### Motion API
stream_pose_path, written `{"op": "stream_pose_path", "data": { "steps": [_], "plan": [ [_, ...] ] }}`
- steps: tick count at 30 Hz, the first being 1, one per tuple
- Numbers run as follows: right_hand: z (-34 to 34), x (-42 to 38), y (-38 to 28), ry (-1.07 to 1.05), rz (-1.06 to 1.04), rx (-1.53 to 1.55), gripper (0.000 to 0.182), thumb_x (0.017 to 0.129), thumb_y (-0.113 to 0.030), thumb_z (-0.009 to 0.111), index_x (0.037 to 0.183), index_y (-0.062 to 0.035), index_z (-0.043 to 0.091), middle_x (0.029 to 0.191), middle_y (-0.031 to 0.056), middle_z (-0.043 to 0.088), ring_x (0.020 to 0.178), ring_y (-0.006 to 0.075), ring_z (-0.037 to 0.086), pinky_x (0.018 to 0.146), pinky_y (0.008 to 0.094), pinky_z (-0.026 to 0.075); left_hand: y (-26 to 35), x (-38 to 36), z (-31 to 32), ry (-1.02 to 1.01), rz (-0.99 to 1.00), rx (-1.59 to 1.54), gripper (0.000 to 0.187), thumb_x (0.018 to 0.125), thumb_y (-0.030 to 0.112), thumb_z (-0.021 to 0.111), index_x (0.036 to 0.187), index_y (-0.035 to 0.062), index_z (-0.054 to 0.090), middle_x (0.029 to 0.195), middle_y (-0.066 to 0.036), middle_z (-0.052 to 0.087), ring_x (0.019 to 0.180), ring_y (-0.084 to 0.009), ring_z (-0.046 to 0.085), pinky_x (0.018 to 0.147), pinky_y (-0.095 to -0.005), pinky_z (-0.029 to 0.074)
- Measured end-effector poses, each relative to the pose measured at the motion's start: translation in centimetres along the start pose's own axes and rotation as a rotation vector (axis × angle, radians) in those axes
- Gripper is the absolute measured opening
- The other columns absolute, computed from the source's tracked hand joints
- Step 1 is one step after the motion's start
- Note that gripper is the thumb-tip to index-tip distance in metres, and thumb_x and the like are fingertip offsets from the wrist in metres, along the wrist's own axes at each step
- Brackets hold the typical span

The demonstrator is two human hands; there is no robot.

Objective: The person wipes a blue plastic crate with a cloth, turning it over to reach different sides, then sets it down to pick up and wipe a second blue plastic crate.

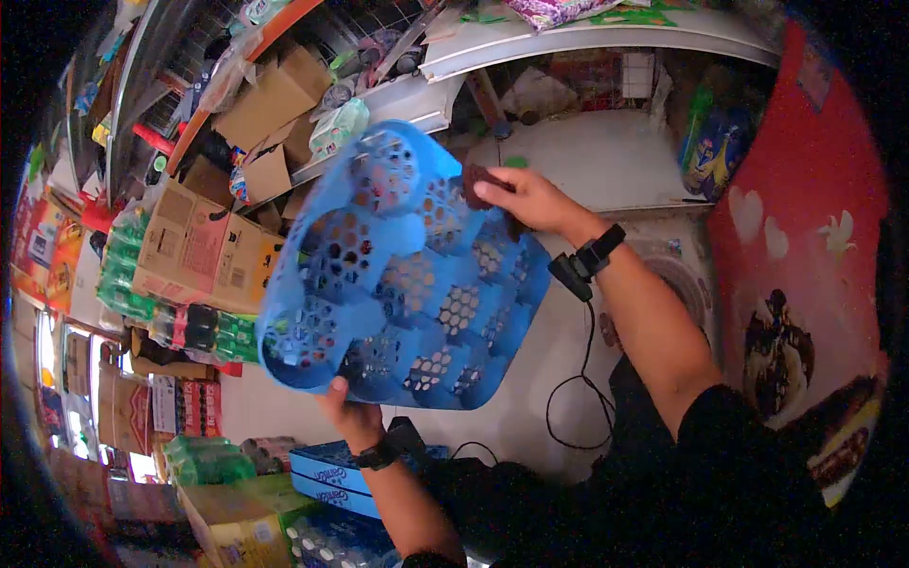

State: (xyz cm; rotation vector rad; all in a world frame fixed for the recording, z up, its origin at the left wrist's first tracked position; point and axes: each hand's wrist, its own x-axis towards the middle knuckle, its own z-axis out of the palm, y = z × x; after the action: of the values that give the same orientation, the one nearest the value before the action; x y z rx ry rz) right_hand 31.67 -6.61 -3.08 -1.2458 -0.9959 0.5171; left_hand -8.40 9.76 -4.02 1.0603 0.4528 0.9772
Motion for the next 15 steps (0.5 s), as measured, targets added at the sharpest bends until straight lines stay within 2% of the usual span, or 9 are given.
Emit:
{"op": "stream_pose_path", "data": {
  "steps": [2, 3, 7, 10, 13, 15],
  "plan": [
    [-0.5, -0.3, 1.0, -0.063, 0.081, -0.012, 0.046, 0.103, -0.040, 0.062, 0.127, -0.0008, 0.066, 0.111, 0.0024, 0.072, 0.101, 0.0109, 0.062, 0.092, 0.0308, 0.051, 1.4, -0.2, 0.4, -0.009, -0.044, -0.073, 0.070, 0.082, 0.034, 0.069, 0.141, 0.0008, 0.052, 0.130, -0.015, 0.063, 0.118, -0.0328, 0.062, 0.102, -0.0510, 0.049],
    [-0.6, -0.4, 0.7, -0.088, 0.115, -0.007, 0.046, 0.103, -0.041, 0.061, 0.126, -0.0012, 0.067, 0.111, 0.0020, 0.072, 0.101, 0.0108, 0.062, 0.092, 0.0306, 0.050, 2.0, -0.2, 1.2, 0.013, -0.032, -0.100, 0.066, 0.085, 0.041, 0.065, 0.137, 0.0011, 0.057, 0.121, -0.015, 0.068, 0.115, -0.0323, 0.064, 0.100, -0.0512, 0.050],
    [-1.0, -0.6, 0.5, -0.081, 0.131, 0.028, 0.043, 0.103, -0.040, 0.062, 0.123, -0.0025, 0.069, 0.110, 0.0014, 0.072, 0.101, 0.0106, 0.061, 0.094, 0.0297, 0.048, 3.3, 0.1, 1.5, 0.060, 0.114, -0.166, 0.062, 0.089, 0.043, 0.061, 0.136, 0.0033, 0.058, 0.125, -0.015, 0.066, 0.114, -0.0332, 0.063, 0.100, -0.0516, 0.051],
    [-1.8, -0.6, 0.2, -0.075, 0.166, 0.076, 0.041, 0.103, -0.037, 0.062, 0.126, -0.0031, 0.068, 0.110, -0.0002, 0.070, 0.101, 0.0087, 0.061, 0.093, 0.0283, 0.049, 3.6, 0.1, 2.0, 0.116, 0.115, -0.210, 0.060, 0.091, 0.044, 0.059, 0.136, 0.0044, 0.058, 0.128, -0.014, 0.065, 0.115, -0.0327, 0.063, 0.100, -0.0518, 0.051],
    [-1.2, -0.5, 0.7, 0.055, 0.242, 0.358, 0.040, 0.103, -0.038, 0.061, 0.127, -0.0059, 0.066, 0.114, 0.0013, 0.070, 0.102, 0.0125, 0.064, 0.093, 0.0301, 0.050, 3.8, 0.1, 2.8, 0.159, 0.126, -0.250, 0.059, 0.092, 0.045, 0.058, 0.135, 0.0050, 0.058, 0.129, -0.012, 0.065, 0.116, -0.0323, 0.063, 0.101, -0.0524, 0.050],
    [-0.6, -0.5, 0.4, 0.138, 0.308, 0.493, 0.039, 0.103, -0.038, 0.061, 0.127, -0.0066, 0.065, 0.116, 0.0019, 0.070, 0.104, 0.0138, 0.065, 0.093, 0.0312, 0.051, 4.1, 0.1, 3.1, 0.131, 0.138, -0.305, 0.052, 0.096, 0.043, 0.057, 0.131, 0.0047, 0.062, 0.127, -0.012, 0.067, 0.115, -0.0322, 0.064, 0.102, -0.0508, 0.049]
  ]
}}
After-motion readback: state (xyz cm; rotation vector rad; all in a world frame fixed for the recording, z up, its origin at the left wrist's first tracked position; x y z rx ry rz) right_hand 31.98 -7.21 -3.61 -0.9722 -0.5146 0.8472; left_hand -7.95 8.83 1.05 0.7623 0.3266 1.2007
